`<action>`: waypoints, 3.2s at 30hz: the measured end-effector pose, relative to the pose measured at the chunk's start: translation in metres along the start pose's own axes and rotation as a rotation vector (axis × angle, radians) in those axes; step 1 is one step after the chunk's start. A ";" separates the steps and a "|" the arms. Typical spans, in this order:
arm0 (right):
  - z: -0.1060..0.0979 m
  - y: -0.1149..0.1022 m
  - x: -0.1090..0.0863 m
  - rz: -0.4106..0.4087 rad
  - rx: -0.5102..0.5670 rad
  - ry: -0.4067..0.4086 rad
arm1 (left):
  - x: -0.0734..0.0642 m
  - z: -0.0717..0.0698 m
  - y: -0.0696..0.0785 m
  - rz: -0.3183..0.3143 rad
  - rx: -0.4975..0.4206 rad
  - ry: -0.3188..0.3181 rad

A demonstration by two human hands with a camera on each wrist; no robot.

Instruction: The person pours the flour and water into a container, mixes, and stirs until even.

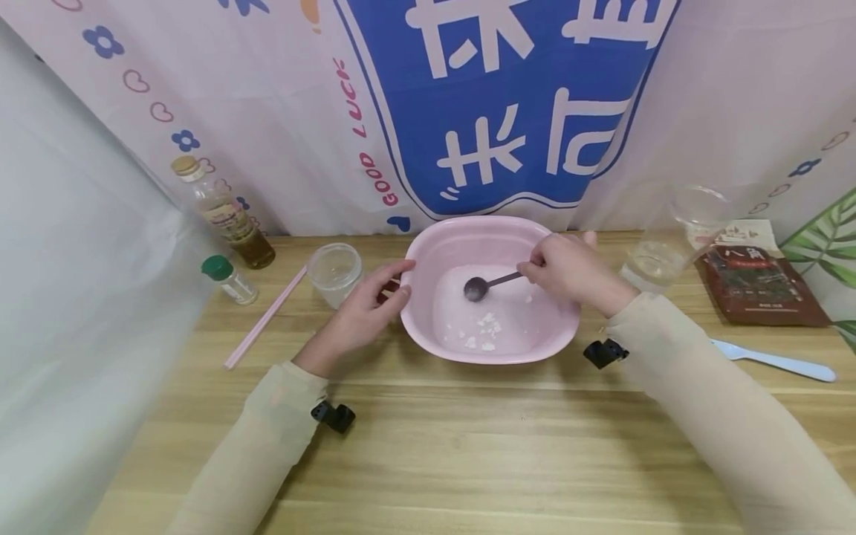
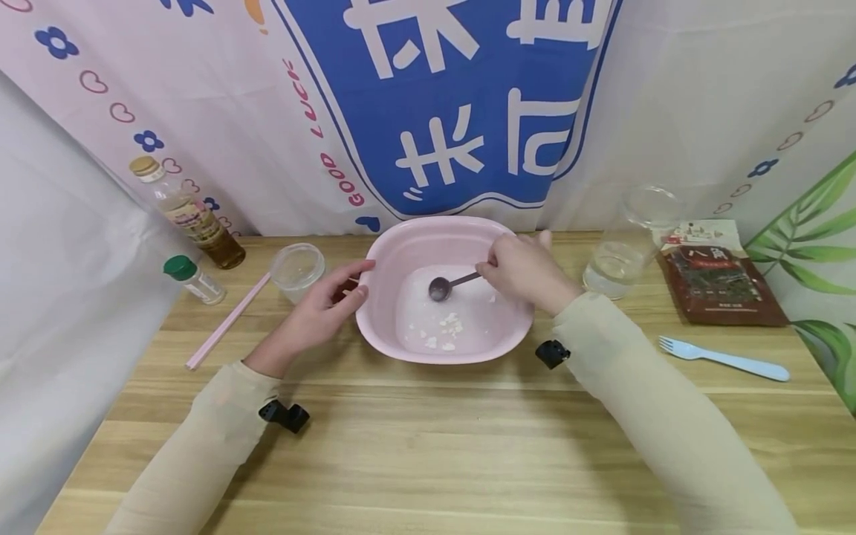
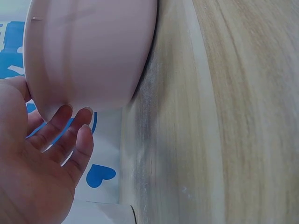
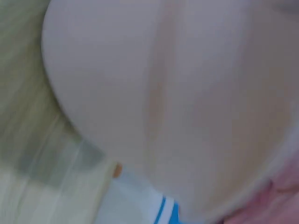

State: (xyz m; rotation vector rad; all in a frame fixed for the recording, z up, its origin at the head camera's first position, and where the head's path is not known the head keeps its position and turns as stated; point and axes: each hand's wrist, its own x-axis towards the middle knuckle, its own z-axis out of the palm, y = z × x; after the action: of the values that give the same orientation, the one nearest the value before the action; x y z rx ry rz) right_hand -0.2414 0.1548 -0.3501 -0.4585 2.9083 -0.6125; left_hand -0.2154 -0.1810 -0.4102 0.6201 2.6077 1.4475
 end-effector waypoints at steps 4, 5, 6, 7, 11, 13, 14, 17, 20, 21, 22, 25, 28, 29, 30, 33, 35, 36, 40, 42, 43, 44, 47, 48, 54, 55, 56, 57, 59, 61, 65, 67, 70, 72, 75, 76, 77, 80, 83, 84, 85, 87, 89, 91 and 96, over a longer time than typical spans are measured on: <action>-0.004 0.010 -0.007 -0.037 -0.026 0.071 | 0.000 0.000 0.001 -0.006 -0.006 0.000; -0.005 0.012 -0.008 -0.049 -0.028 0.082 | 0.000 0.000 0.001 -0.007 -0.009 0.001; -0.005 0.015 -0.010 -0.063 -0.031 0.093 | 0.000 0.000 0.001 -0.006 -0.010 0.000; -0.005 0.017 -0.011 -0.076 -0.029 0.104 | 0.000 0.000 0.001 -0.006 -0.011 0.000; -0.005 0.025 -0.018 -0.118 -0.004 0.154 | 0.000 0.001 0.000 -0.006 -0.014 -0.003; -0.005 0.028 -0.021 -0.133 0.019 0.179 | 0.000 0.000 0.000 -0.008 -0.015 -0.004; -0.005 0.029 -0.022 -0.137 0.034 0.189 | 0.000 0.000 0.000 -0.009 -0.015 -0.005; -0.004 0.030 -0.025 -0.144 0.073 0.201 | 0.000 0.000 0.000 -0.013 -0.016 -0.005; -0.003 0.026 -0.028 -0.129 0.115 0.177 | 0.000 0.000 0.000 -0.015 -0.017 -0.006; -0.002 0.025 -0.029 -0.123 0.130 0.166 | 0.000 0.000 0.000 -0.015 -0.015 -0.007; -0.001 0.023 -0.029 -0.117 0.144 0.154 | 0.000 0.000 -0.001 -0.015 -0.014 -0.007; 0.003 0.019 -0.029 -0.102 0.179 0.117 | 0.000 0.000 -0.001 -0.016 -0.010 -0.007; 0.008 0.017 -0.027 -0.094 0.169 0.091 | 0.000 -0.001 -0.001 -0.020 -0.005 -0.007; 0.008 0.017 -0.027 -0.084 0.162 0.080 | 0.000 -0.001 -0.002 -0.020 -0.003 -0.008; 0.008 0.016 -0.027 -0.073 0.153 0.073 | 0.000 -0.001 -0.002 -0.022 -0.002 -0.010; 0.005 0.016 -0.026 -0.034 0.131 0.076 | 0.001 -0.001 -0.002 -0.026 -0.003 -0.012; 0.001 0.017 -0.027 -0.007 0.123 0.091 | 0.001 0.000 -0.002 -0.026 -0.006 -0.014; -0.001 0.018 -0.027 0.002 0.124 0.099 | 0.001 0.000 -0.001 -0.029 -0.009 -0.014; -0.006 0.024 -0.028 0.015 0.115 0.113 | 0.000 0.000 0.001 -0.033 -0.012 -0.012; -0.006 0.026 -0.029 0.017 0.115 0.115 | 0.000 0.000 0.001 -0.033 -0.012 -0.012; -0.006 0.027 -0.029 0.019 0.113 0.117 | 0.000 0.000 0.001 -0.032 -0.013 -0.011; -0.005 0.027 -0.029 0.019 0.116 0.116 | 0.000 0.000 0.001 -0.031 -0.014 -0.010; -0.001 0.025 -0.029 0.018 0.129 0.103 | 0.000 0.000 0.002 -0.031 -0.015 -0.009; 0.000 0.024 -0.029 0.011 0.135 0.098 | 0.000 0.000 0.002 -0.030 -0.016 -0.010; 0.002 0.018 -0.031 -0.052 0.176 0.107 | 0.000 0.001 0.001 -0.034 -0.019 -0.012; 0.002 0.017 -0.032 -0.064 0.187 0.106 | 0.000 0.001 0.001 -0.034 -0.017 -0.010; 0.002 0.015 -0.033 -0.081 0.198 0.102 | 0.000 0.001 0.001 -0.033 -0.017 -0.009; 0.003 0.014 -0.034 -0.101 0.207 0.097 | -0.001 0.000 0.001 -0.032 -0.016 -0.007; 0.005 0.009 -0.035 -0.132 0.223 0.081 | -0.001 0.000 0.001 -0.029 -0.013 -0.005; 0.009 0.003 -0.034 -0.158 0.232 0.064 | -0.001 0.000 0.002 -0.026 -0.010 -0.005; 0.018 -0.011 -0.033 -0.189 0.215 0.032 | -0.001 0.000 0.002 -0.026 -0.011 -0.005; 0.021 -0.016 -0.032 -0.194 0.189 0.025 | -0.001 0.000 0.001 -0.027 -0.011 -0.004; 0.022 -0.019 -0.032 -0.164 0.142 0.021 | -0.001 0.001 0.001 -0.020 -0.009 -0.003; 0.020 -0.018 -0.031 -0.123 0.130 0.017 | -0.001 0.001 0.001 -0.015 -0.006 -0.001; 0.014 -0.013 -0.031 -0.058 0.121 0.008 | -0.001 0.001 0.001 -0.015 -0.004 0.003; 0.012 -0.011 -0.031 -0.038 0.125 0.003 | -0.001 0.001 0.001 -0.015 -0.005 0.005; 0.009 -0.009 -0.031 -0.018 0.127 -0.002 | -0.001 0.001 0.001 -0.016 -0.004 0.006; 0.003 -0.002 -0.031 0.030 0.140 -0.017 | 0.000 0.001 0.001 -0.011 -0.003 0.009; -0.001 0.004 -0.031 0.054 0.140 -0.014 | 0.000 0.001 0.001 -0.015 -0.002 0.008; -0.002 0.006 -0.031 0.051 0.137 -0.005 | 0.000 0.001 0.001 -0.018 -0.002 0.007; -0.002 0.007 -0.031 0.046 0.130 0.007 | 0.000 0.000 0.002 -0.022 -0.002 0.006; -0.003 0.009 -0.031 0.036 0.129 0.026 | -0.001 0.000 0.002 -0.030 -0.002 0.005; -0.003 0.009 -0.031 0.023 0.130 0.047 | -0.001 0.000 0.002 -0.037 -0.002 0.001; -0.002 0.007 -0.031 0.012 0.148 0.057 | -0.001 0.000 0.002 -0.040 -0.003 -0.001; 0.005 -0.006 -0.025 -0.040 0.185 0.062 | -0.002 0.000 0.002 -0.037 -0.005 -0.002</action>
State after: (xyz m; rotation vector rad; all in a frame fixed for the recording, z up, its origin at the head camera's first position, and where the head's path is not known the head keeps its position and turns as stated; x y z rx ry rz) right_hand -0.2153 0.1562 -0.3506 -0.4828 2.8694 -0.9067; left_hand -0.2135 -0.1809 -0.4090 0.5694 2.5986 1.4419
